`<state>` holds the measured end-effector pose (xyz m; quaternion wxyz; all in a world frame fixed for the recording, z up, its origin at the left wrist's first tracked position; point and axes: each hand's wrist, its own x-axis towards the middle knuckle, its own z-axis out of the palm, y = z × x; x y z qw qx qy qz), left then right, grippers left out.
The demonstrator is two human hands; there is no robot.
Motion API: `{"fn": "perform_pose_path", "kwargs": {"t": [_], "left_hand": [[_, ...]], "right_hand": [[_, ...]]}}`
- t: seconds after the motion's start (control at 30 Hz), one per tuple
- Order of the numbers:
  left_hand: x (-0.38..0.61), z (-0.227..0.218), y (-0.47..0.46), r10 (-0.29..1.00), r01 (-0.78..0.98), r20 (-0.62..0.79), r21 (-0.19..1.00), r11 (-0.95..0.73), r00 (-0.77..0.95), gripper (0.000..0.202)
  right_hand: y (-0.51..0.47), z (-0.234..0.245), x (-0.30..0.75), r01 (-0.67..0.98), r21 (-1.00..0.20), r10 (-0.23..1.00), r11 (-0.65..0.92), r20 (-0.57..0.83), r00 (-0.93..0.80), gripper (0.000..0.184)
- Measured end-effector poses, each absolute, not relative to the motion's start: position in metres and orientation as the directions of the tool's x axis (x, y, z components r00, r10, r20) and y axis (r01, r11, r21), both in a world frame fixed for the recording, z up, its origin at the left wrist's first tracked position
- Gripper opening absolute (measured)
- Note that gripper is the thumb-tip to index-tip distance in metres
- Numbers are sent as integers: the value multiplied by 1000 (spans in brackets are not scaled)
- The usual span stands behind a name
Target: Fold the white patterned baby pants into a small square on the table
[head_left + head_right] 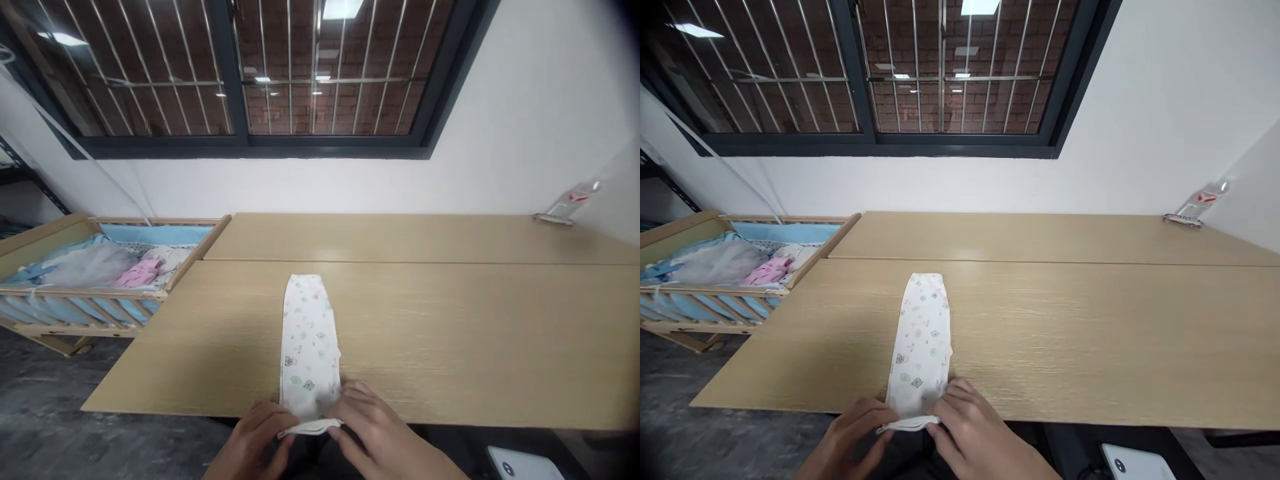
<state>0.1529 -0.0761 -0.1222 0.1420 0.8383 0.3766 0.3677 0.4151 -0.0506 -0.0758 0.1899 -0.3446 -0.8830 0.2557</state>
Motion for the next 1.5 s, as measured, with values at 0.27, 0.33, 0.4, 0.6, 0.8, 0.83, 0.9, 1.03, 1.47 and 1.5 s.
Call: {"fn": "perform_pose_path", "kwargs": {"t": [0.27,0.33,0.4,0.6,0.8,0.83,0.9,1.03,1.47,1.5], "left_hand": [[154,-69,-15,768,483,575,606,-632,283,15],[156,-57,20,785,519,572,609,-600,237,12],[160,-51,58,841,550,506,654,-520,193,15],[177,-65,153,945,590,292,741,-322,149,19],[188,-85,188,967,700,228,671,-243,118,18],[189,-85,188,968,721,226,651,-236,113,19],[192,-84,179,965,764,246,603,-228,93,24],[202,-81,121,944,830,317,497,-252,97,32],[232,-156,-14,878,949,407,73,-307,253,41],[233,-157,-14,882,952,410,91,-293,233,41]], "right_hand": [[-1,-27,418,442,-725,793,528,234,-563,23],[30,-29,416,450,-726,823,520,284,-492,25],[67,-38,413,463,-727,848,507,324,-419,27],[172,-95,402,458,-811,931,365,309,-195,26],[219,-133,396,532,-788,951,310,258,-171,18],[221,-135,395,544,-780,951,310,253,-178,18],[221,-136,395,554,-772,950,312,253,-183,18],[201,-121,397,610,-679,909,408,365,-202,36],[91,-91,346,335,-551,406,764,7,-914,55],[94,-96,347,361,-557,416,748,-29,-909,55]]}}
